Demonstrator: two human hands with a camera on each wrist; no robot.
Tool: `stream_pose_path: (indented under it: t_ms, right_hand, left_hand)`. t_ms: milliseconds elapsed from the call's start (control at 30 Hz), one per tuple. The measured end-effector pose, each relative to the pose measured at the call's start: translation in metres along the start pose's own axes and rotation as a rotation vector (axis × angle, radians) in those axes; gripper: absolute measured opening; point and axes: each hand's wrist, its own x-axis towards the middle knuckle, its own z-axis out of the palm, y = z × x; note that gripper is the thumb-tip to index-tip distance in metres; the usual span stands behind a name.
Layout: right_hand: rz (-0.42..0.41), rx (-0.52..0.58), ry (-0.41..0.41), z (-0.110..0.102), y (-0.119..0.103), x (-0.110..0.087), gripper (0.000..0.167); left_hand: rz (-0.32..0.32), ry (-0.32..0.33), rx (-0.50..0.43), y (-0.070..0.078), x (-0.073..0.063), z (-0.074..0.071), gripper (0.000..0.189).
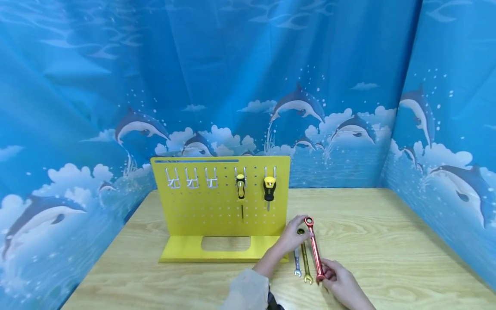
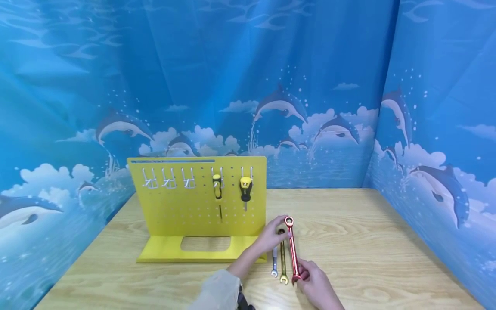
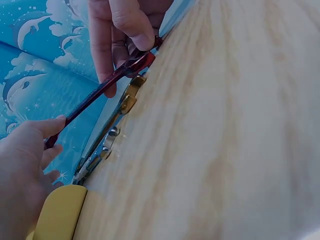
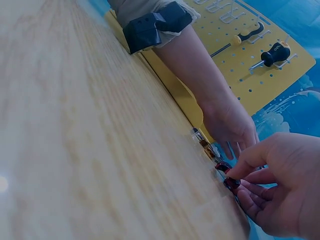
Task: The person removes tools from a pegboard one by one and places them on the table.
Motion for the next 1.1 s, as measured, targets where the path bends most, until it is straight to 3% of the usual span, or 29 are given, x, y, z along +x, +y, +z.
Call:
stream_pose_path:
  t_ms: [200,433,567,800,1100]
  right_hand:
    - [-0.026,0.005,-0.017,-0.001,0.0021,-0.0003,0.045]
    - [-0.052,-0.01,-0.004,-0.0015,0.0047,-0.0002,0.046]
    - [-0.044,-0.013,-0.018,-0.0027,0.0046,-0.0002,0.047]
    - [0.042,-0.006,-0.024,-0.0037,0.0003,0.0,0.05]
    - [0.036,0.014,-0.032,-0.0024,-0.0004,0.0002,0.053]
  left_hand:
    - [-0.068,-0.026,0.045,-0.0037,0.0019,0.0035,0.059]
    - [-0.08,-0.063,0.095,-0.0011,0.0014,0.0041,0.059]
    - [-0.092,-0.078,0.128,-0.0006,0.0014,0.0044,0.059]
    - [-0.12,-0.09,0.143,0.0009,0.0025,0.0052,0.057]
    - [-0.134,-0.094,0.197,-0.0036,0.0051,0.0074,0.056]
